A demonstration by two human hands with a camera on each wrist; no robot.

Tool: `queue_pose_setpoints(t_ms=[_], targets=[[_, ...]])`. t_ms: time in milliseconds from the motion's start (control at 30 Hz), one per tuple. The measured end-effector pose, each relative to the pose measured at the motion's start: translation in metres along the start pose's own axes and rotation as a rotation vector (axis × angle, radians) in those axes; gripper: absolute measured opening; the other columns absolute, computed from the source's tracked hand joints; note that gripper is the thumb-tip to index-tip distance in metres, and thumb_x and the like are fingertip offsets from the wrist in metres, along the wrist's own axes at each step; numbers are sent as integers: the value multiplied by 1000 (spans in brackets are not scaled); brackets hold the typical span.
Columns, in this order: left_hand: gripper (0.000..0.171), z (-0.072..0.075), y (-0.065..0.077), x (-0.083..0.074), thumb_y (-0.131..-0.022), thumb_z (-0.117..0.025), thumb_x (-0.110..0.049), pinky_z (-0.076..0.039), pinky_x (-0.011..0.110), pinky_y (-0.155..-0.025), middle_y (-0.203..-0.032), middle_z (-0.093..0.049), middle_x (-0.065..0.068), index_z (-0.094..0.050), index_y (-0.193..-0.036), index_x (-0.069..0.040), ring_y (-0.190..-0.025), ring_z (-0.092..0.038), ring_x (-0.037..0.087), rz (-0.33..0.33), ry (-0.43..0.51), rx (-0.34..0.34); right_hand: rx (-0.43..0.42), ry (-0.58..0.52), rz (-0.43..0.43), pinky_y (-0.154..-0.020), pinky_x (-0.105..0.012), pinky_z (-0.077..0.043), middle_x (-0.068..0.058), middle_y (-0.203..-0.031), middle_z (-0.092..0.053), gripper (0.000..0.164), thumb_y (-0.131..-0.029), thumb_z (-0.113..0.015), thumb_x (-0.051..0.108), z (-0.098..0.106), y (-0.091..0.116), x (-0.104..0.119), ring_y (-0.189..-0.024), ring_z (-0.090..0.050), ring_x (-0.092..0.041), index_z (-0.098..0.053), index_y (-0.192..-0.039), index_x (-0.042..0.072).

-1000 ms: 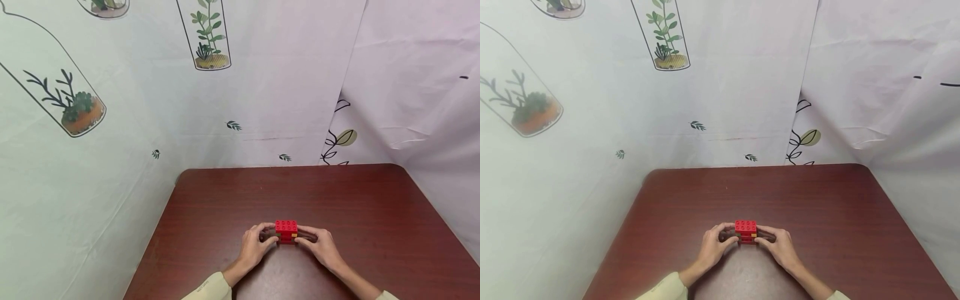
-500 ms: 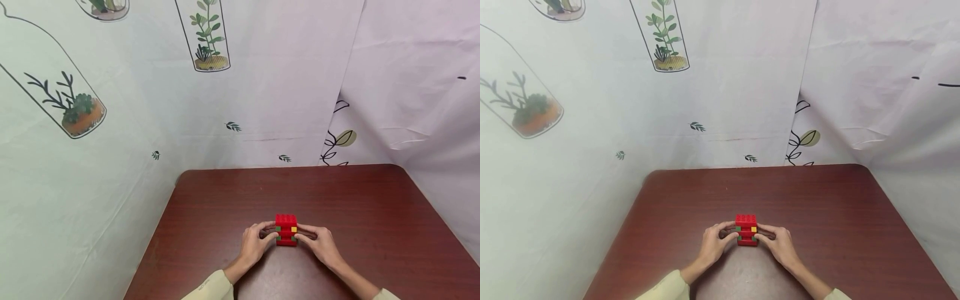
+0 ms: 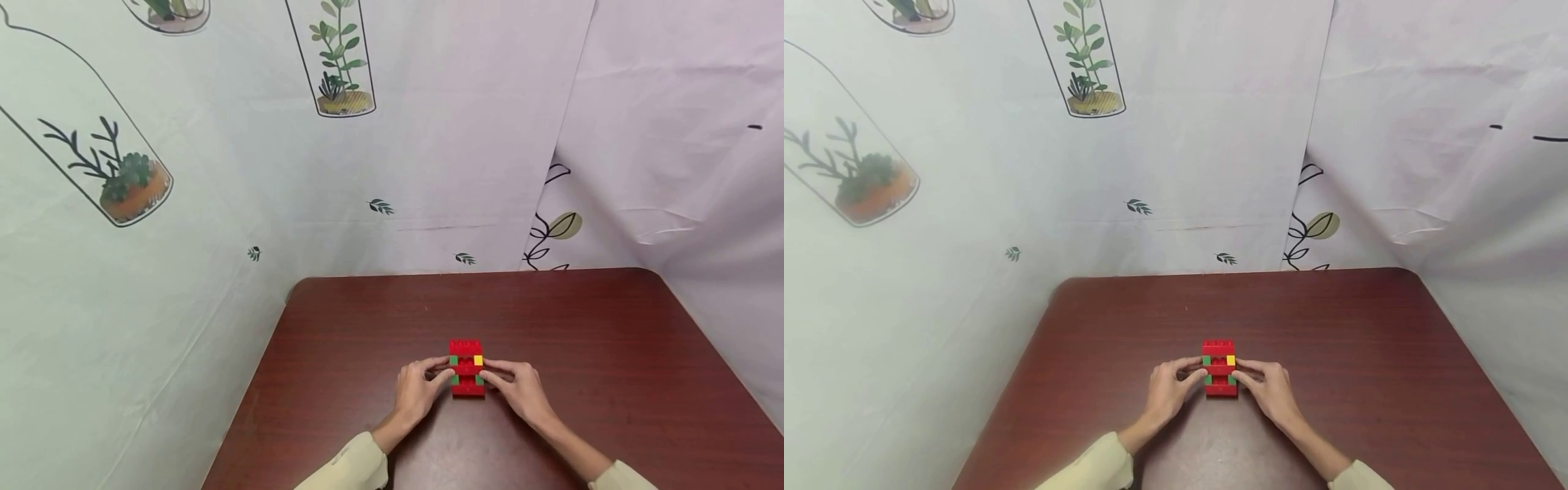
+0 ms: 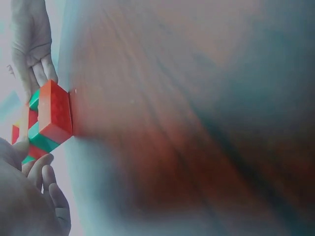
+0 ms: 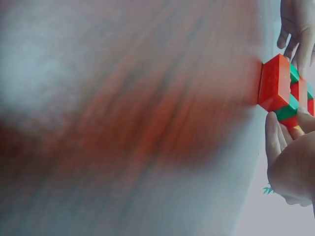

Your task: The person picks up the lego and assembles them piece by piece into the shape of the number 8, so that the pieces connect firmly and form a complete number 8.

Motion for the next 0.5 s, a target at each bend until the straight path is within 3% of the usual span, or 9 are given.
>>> queue_pose_setpoints(t_ms=[267, 500], targets=[[29, -3, -8, -1, -93, -84, -39, -58, 29, -77, -98, -80, -13, -85, -116, -20, -83, -72, -1, 59, -24, -34, -76, 86, 28, -86, -48, -60, -13, -107, -80, 28, -90, -88, 20, -3, -7, 1, -108, -74, -30, -84, -114, 7], [25, -7, -14, 2, -93, -84, -39, -58, 33, -78, -93, -80, -14, -86, -111, -21, -83, -72, -2, 73, -77, -66, -97, 77, 18, -87, -45, -61, -11, -103, -80, 26, -89, -88, 18, -6, -13, 1, -102, -77, -24, -84, -112, 7]])
Point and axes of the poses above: each hand's wrist, its own y-axis away from the middle knuckle, its own z-axis out of the back of the hand, x = y × z, the point moved 2 cm from there along -y, towards the middle knuckle
